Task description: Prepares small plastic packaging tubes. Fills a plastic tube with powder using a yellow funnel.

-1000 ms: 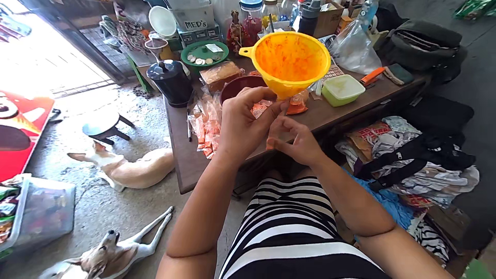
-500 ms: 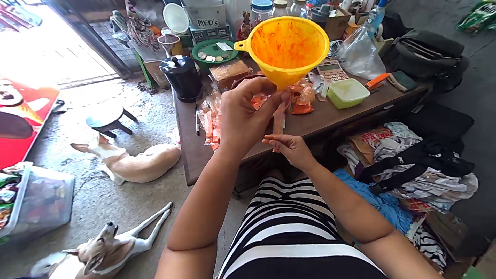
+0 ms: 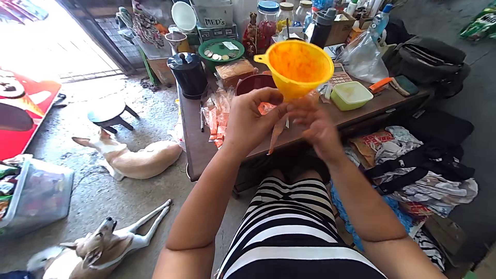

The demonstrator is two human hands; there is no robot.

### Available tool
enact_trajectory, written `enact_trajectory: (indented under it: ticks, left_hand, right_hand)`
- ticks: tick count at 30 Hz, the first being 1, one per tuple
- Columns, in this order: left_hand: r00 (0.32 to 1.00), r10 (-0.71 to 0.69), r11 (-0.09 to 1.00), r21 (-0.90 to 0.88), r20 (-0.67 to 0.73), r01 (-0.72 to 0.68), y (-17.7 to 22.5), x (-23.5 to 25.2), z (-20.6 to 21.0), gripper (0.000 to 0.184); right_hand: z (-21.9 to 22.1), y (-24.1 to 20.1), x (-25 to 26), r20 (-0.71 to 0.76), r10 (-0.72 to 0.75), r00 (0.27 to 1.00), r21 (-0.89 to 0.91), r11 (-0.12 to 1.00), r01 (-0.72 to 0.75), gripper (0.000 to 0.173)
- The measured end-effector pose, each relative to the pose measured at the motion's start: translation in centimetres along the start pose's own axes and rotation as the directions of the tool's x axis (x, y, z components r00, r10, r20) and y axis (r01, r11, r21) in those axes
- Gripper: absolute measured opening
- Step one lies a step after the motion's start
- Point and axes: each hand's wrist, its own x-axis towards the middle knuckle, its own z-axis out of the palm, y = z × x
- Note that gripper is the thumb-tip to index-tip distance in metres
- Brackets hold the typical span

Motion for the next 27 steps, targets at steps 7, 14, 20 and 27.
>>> enact_trajectory:
  ticks: [7, 14, 20, 27]
  left_hand:
    - [0.996, 0.017, 0.989, 0.144, 0.086, -0.029, -1.2, -1.2, 1.3, 0.013]
    - [1.000, 0.018, 0.971, 0.237, 0.008, -0.019, -2.5, 0.4, -1.2, 0.016]
    - [0.998, -0.059, 0.960, 0.273, -0.002, 0.057, -5.3, 1.2, -3.2, 0.016]
    - [0.938, -0.299, 0.823, 0.450, -0.176, 0.347, -9.7, 1.1, -7.1, 0.019]
  right_hand:
    - [-2.4, -9.0, 7.4, 0.211, -0.123, 0.970, -0.304, 0.934, 0.185, 0.096]
    - [-0.8, -8.6, 11.1, 0.291, -0.131, 0.948, -0.481, 0.836, 0.263, 0.087]
    - [0.4, -6.4, 13.3, 0.201, -0.086, 0.976, -0.451, 0.876, 0.170, 0.073]
    - [-1.2, 3.0, 16.0, -0.016, 0.258, 0.966, -0.617, 0.758, -0.213, 0.081]
